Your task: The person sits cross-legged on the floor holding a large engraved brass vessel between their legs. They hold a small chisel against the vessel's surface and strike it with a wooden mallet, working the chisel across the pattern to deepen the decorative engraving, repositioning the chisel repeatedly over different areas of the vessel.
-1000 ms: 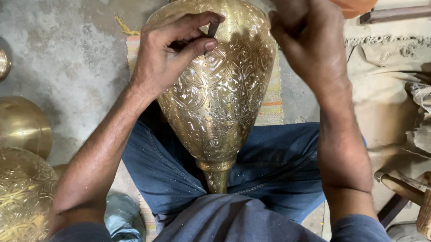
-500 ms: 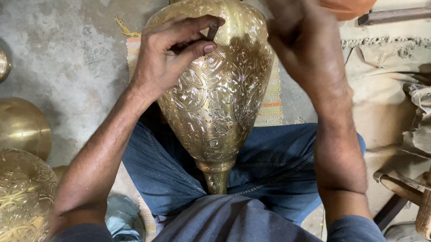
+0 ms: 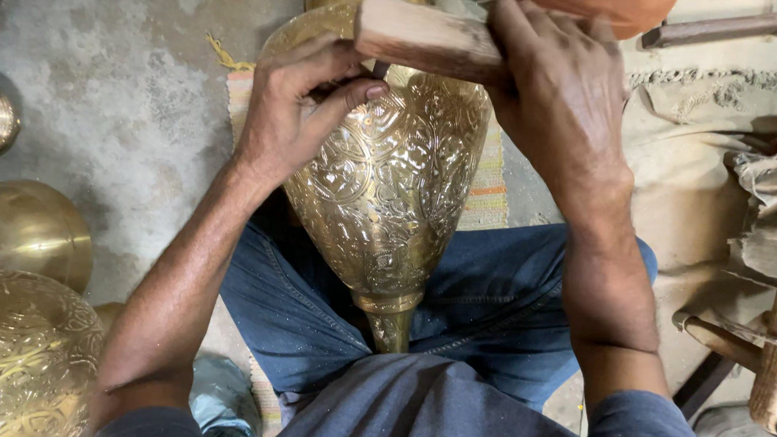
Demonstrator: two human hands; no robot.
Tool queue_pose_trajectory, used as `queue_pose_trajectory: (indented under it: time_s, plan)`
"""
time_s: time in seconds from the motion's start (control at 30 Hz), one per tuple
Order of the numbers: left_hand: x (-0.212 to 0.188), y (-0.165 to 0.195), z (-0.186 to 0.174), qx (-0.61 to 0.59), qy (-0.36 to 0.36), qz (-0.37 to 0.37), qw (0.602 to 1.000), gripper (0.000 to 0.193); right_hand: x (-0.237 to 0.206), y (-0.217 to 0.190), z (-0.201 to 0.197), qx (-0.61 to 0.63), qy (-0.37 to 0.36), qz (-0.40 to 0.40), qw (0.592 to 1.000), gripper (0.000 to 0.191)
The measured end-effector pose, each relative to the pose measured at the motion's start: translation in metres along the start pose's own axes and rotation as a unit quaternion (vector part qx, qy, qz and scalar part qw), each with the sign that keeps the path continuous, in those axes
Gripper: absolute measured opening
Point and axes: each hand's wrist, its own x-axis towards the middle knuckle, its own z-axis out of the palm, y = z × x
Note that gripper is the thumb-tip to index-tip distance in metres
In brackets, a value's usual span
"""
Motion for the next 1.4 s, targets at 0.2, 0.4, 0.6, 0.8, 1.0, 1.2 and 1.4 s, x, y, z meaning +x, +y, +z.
queue_pose_trajectory:
  time_s: [0.2,0.4,0.6,0.8,1.0,1.2,1.4]
  plan:
    - [-0.001,-0.001,-0.002,0.016,0.002,0.013,1.000,0.026,-0.005,0.005,0.001,-0.025,0.021,-0.069,0.997,0.042]
    - [0.000,-0.002,0.000,-0.011,-0.003,0.012,1.000,0.032,-0.008,0.010,0.003,0.043,0.016,-0.019,0.999,0.041]
    - [-0.001,-0.003,0.000,0.012,-0.003,0.008,1.000,0.031,-0.007,0.008,0.003,0.118,0.025,0.022,0.992,0.042]
    - [-0.004,-0.012,0.001,-0.050,0.028,-0.010,0.998,0.018,-0.016,0.018,0.014,-0.013,0.037,-0.037,0.999,0.036]
    - [-0.007,-0.020,-0.004,-0.197,0.216,-0.113,0.949,0.024,-0.027,0.044,0.039,-0.051,-0.033,0.018,0.998,0.034]
    - [-0.008,-0.016,0.018,-0.136,0.147,-0.084,0.976,0.032,-0.020,0.055,0.049,-0.106,-0.048,-0.035,0.993,0.035]
    - [-0.004,-0.023,0.012,-0.128,0.120,-0.079,0.981,0.034,-0.013,0.056,0.048,-0.129,-0.126,0.007,0.984,0.030]
